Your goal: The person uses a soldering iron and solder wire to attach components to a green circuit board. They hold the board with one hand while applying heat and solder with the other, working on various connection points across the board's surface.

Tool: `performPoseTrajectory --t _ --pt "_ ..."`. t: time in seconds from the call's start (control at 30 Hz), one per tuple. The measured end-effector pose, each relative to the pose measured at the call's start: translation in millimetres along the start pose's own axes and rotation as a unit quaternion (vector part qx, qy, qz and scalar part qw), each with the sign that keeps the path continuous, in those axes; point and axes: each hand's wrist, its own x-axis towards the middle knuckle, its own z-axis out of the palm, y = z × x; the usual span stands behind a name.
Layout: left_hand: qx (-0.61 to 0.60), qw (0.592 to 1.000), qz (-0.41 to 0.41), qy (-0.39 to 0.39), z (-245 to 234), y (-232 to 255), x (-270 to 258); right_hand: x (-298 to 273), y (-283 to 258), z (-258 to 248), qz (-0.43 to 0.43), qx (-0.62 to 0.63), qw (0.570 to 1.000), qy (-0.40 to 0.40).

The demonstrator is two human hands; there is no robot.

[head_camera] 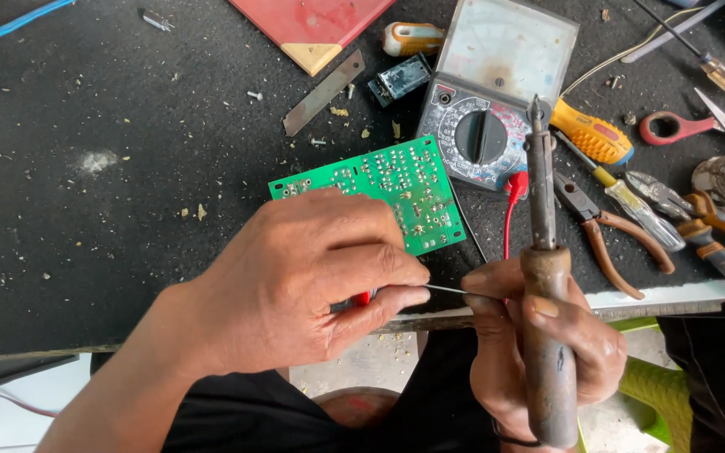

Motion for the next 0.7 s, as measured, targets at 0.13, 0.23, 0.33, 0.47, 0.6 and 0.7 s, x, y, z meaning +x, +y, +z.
performPoseTrajectory --t 0.13,0.23,0.33,0.47,0.6,0.7 --pt "0.034 0.999 0.021 0.012 -16 -14 12 -5 14 -9 -0.017 -0.022 0.999 0.020" --pt "0.046 0.999 0.019 0.001 -26 -29 19 -7 18 -32 -0.099 -0.136 0.986 -0.016" --pt "0.051 0.998 0.030 0.013 -25 -46 17 -15 25 -47 -0.163 -0.197 0.965 -0.061" --pt "-0.023 0.999 -0.011 0.044 -23 -52 8 -43 30 -59 -0.041 -0.012 0.995 0.085" --pt "0.005 0.999 -0.023 0.046 -23 -55 2 -38 20 -55 -0.023 -0.085 0.994 0.060" --pt "0.027 0.999 -0.013 0.041 -18 -59 -1 -43 26 -55 -0.010 -0.062 0.995 0.078"
